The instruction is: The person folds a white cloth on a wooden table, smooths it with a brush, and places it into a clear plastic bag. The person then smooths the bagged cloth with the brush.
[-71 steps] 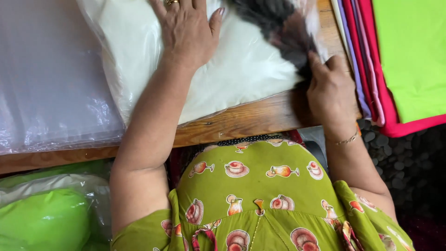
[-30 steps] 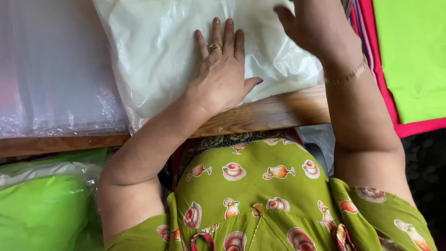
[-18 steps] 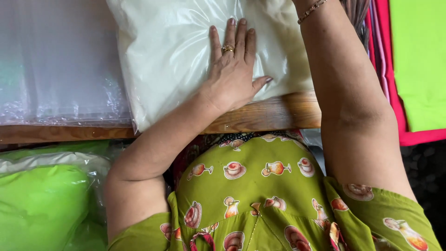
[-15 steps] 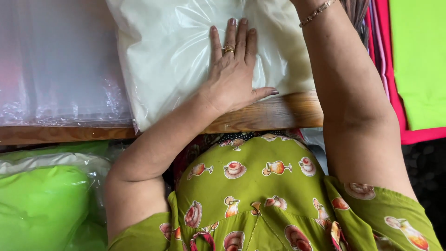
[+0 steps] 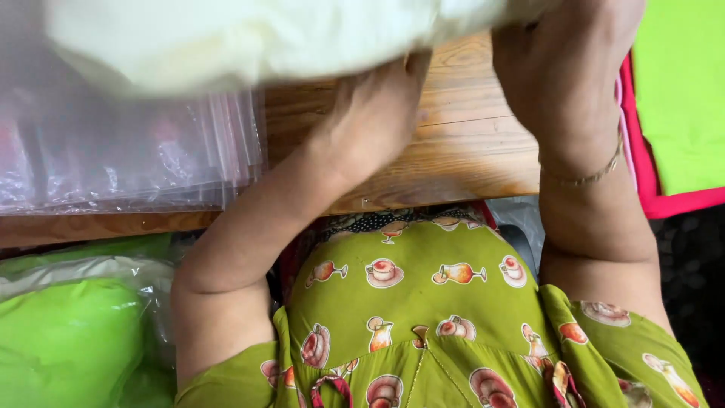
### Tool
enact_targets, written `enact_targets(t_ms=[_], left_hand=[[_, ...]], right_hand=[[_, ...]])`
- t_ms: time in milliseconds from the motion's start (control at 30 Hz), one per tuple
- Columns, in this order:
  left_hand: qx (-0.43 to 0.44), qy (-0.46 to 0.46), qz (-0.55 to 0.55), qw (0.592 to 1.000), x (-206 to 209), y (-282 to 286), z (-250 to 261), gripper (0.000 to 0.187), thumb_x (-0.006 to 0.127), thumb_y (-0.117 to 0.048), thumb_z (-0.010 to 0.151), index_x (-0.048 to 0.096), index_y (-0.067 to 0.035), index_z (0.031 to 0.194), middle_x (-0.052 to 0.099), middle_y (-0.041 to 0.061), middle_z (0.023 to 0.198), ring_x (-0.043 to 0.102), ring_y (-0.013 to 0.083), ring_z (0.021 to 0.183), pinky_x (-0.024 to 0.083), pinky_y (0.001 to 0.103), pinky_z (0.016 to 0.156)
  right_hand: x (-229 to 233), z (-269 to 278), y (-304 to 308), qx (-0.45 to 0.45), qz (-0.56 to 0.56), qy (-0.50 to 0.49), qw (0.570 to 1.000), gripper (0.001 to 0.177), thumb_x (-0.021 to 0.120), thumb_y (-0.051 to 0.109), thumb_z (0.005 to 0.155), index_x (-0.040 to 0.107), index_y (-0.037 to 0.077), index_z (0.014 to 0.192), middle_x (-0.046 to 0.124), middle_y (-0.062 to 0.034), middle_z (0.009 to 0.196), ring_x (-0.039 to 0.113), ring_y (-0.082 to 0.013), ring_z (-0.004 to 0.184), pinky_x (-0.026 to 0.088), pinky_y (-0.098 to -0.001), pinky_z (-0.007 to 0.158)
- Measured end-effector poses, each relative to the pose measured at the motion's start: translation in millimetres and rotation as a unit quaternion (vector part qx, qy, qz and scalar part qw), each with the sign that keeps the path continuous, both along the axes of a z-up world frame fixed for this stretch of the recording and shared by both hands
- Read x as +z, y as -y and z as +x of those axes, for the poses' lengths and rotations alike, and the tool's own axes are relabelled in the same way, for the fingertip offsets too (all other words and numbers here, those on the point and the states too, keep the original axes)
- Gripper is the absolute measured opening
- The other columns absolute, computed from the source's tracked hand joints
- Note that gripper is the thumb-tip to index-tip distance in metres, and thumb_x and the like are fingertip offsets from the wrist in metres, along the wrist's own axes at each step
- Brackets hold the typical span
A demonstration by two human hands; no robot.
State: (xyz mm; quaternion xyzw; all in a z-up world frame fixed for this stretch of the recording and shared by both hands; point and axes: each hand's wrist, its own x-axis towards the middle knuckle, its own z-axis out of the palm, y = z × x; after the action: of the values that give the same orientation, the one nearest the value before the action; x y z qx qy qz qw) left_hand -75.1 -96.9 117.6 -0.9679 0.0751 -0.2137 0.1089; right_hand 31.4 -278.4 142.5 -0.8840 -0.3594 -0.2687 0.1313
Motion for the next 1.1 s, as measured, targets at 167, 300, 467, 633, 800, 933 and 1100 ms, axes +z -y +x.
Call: enact_targets(t_ms=[167, 300, 467, 633, 800, 933, 1100], left_hand=[[-0.247, -0.378, -0.316, 0.834, 28.5, 34.1, -41.1, 0.052, 0.06, -0.03, 0.084, 0.042, 0.003, 0.12, 0.058, 0.022, 0.109, 0.059, 0.0382, 0.096, 0.043, 0.048, 0.086], [-0.322, -0.218, -0.392, 0.834, 30.7, 41.5, -43.0, 0.049, 0.049, -0.024, 0.097, 0.036, 0.007, 0.132, 0.061, 0.028, 0.111, 0.065, 0.0351, 0.089, 0.056, 0.04, 0.082], [-0.062, -0.043, -0.224, 0.972, 10.8, 23.1, -24.7, 0.064, 0.074, -0.037, 0.091, 0.047, 0.001, 0.134, 0.041, 0.019, 0.128, 0.033, 0.0379, 0.12, 0.019, 0.067, 0.103], [0.08, -0.224, -0.151, 0.959, -10.6, 19.2, -22.5, 0.079, 0.027, -0.06, 0.096, 0.017, -0.005, 0.151, 0.0, 0.026, 0.151, -0.004, 0.0485, 0.138, -0.005, 0.071, 0.106], [0.059, -0.197, -0.146, 0.968, -7.8, 24.0, -29.8, 0.076, 0.035, -0.056, 0.098, 0.024, -0.004, 0.152, 0.003, 0.026, 0.151, 0.0, 0.051, 0.137, 0.001, 0.074, 0.106], [0.019, -0.142, -0.154, 0.978, -0.4, 27.4, -34.4, 0.079, 0.056, -0.056, 0.099, 0.033, 0.0, 0.15, 0.005, 0.027, 0.148, 0.003, 0.0492, 0.136, 0.008, 0.077, 0.105], [-0.011, -0.153, -0.148, 0.977, -15.9, 32.0, -29.8, 0.074, 0.034, -0.056, 0.098, 0.033, 0.0, 0.147, 0.018, 0.025, 0.151, 0.013, 0.0471, 0.139, 0.004, 0.069, 0.108]], right_hand=[[11.4, -56.1, 16.1, 0.098, -0.137, -0.283, 0.944, 0.038, 0.071, 0.017, 0.079, 0.057, 0.001, 0.111, 0.059, -0.0175, 0.101, 0.058, -0.0364, 0.082, 0.045, -0.0453, 0.07], [9.5, -65.1, 34.4, 0.193, -0.066, -0.375, 0.904, 0.031, 0.055, -0.003, 0.08, 0.066, -0.001, 0.108, 0.071, -0.0154, 0.096, 0.069, -0.0257, 0.077, 0.054, -0.0343, 0.068], [-30.4, -44.2, 89.2, 0.01, -0.013, -0.139, 0.99, 0.007, 0.069, 0.003, 0.101, 0.068, -0.004, 0.101, 0.061, -0.0169, 0.089, 0.054, -0.0291, 0.072, 0.042, -0.0376, 0.063], [-74.2, -26.8, 111.5, -0.143, -0.173, -0.102, 0.969, 0.033, 0.066, 0.03, 0.1, 0.068, -0.001, 0.11, 0.064, -0.019, 0.095, 0.058, -0.0389, 0.076, 0.044, -0.0465, 0.07], [-86.2, -27.0, 115.0, -0.136, -0.177, -0.121, 0.967, 0.014, 0.057, 0.006, 0.087, 0.055, -0.002, 0.098, 0.06, -0.0196, 0.091, 0.055, -0.0385, 0.079, 0.044, -0.0456, 0.076], [-64.2, -34.2, 128.8, -0.148, -0.019, -0.128, 0.981, 0.019, 0.049, -0.009, 0.087, 0.054, -0.008, 0.105, 0.058, -0.0236, 0.094, 0.055, -0.04, 0.073, 0.044, -0.0492, 0.06], [-12.3, -79.2, 100.0, -0.006, 0.096, -0.006, 0.995, 0.026, 0.052, -0.015, 0.109, 0.056, -0.021, 0.133, 0.045, -0.0319, 0.101, 0.051, -0.0449, 0.083, 0.044, -0.0493, 0.072]])
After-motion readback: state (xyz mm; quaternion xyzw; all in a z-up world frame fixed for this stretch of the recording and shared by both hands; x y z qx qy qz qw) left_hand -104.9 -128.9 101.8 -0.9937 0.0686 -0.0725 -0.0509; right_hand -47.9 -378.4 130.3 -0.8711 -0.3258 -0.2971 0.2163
